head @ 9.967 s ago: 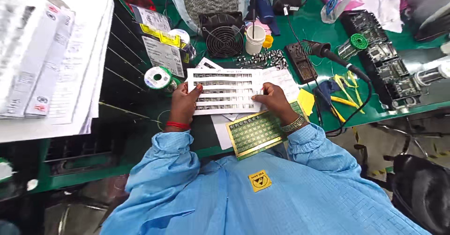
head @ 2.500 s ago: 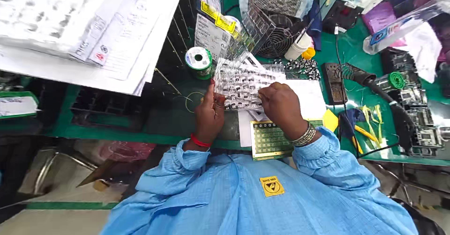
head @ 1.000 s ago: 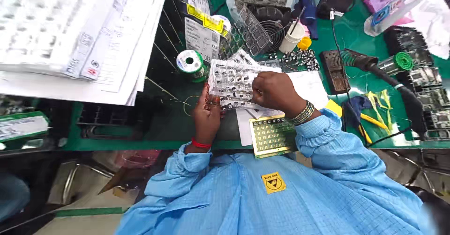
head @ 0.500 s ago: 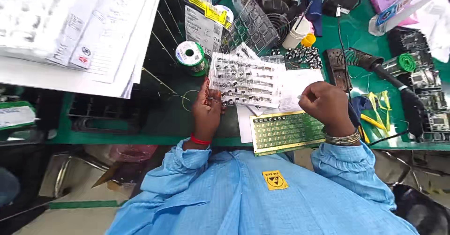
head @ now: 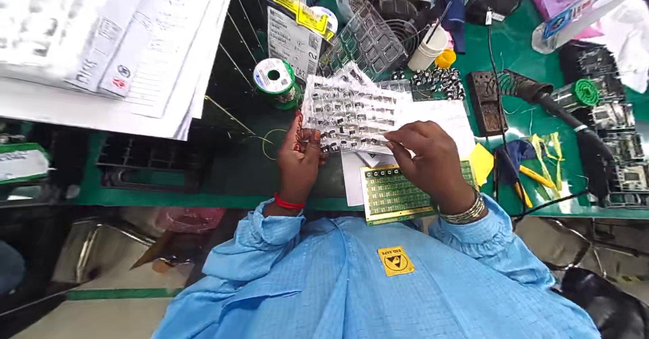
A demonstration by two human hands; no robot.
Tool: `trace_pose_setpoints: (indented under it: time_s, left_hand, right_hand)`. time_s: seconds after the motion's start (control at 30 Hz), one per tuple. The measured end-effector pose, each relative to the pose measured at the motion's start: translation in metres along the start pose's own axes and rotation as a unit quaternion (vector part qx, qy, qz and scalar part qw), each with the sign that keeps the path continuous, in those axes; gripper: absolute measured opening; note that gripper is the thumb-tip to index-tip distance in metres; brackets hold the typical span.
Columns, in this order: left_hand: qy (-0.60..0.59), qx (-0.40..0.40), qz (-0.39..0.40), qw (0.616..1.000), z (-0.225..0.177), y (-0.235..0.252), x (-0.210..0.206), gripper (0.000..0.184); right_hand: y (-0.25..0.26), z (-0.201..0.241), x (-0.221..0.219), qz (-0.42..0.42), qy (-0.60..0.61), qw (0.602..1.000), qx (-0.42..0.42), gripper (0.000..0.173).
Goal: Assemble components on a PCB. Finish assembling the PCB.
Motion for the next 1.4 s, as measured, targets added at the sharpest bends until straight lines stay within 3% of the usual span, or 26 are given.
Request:
trace_pose_setpoints:
  time_s: [0.17, 0.3, 0.47, 0.63, 0.93, 1.07, 1.17, 1.27, 1.4]
  left_hand:
    - [0.004, 0.004, 0.002, 1.000, 0.000, -0.001, 0.000, 0.056]
    - [-0.009, 0.015, -0.002, 1.000, 0.003, 0.000, -0.001, 0.056]
    - [-0.008, 0.016, -0.006, 1.000, 0.002, -0.001, 0.000, 0.056]
    - [-0.004, 0.011, -0.003, 1.000, 0.002, -0.001, 0.001, 0.056]
    - [-0.020, 0.013, -0.005, 1.000, 0.003, -0.001, 0.001, 0.057]
    - [-0.016, 0.020, -0.005, 1.000, 0.002, -0.001, 0.000, 0.056]
    - [-0.012, 0.014, -0.003, 1.000, 0.002, -0.001, 0.000, 0.058]
    - [-0.006, 0.012, -0.003, 1.000, 0.002, 0.000, 0.000, 0.056]
    - [-0.006, 0.010, -0.006, 1.000, 0.002, 0.000, 0.001, 0.055]
  right_hand:
    - [0.008, 0.005, -0.032, 0.090, -0.065, 0.994, -0.017, 0.016]
    - [0.005, 0.010, -0.040, 0.096, -0.121, 0.987, -0.040, 0.016]
    - [0.010, 0.006, -0.034, 0.073, -0.048, 0.995, -0.057, 0.013]
    - [0.011, 0.000, -0.034, 0.112, -0.023, 0.988, -0.108, 0.017]
    - [-0.016, 0.024, -0.052, 0.111, -0.171, 0.978, -0.045, 0.026]
    - [-0.008, 0.010, -0.041, 0.076, -0.064, 0.991, -0.085, 0.015]
    - [0.003, -0.006, -0.036, 0.140, 0.029, 0.973, -0.183, 0.010]
    - [0.010, -0.012, -0.036, 0.182, 0.040, 0.956, -0.226, 0.011]
    - [0.013, -0.009, -0.039, 0.159, 0.013, 0.965, -0.206, 0.012]
Point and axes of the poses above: each hand's wrist, its own y-axis towards the middle knuckle, its own x-axis out of the back of the hand, z = x × y, the point moved 8 cm from there along y, towards the middle knuckle, and after that the axes turned 6 degrees about y, right-handed, at the moved point
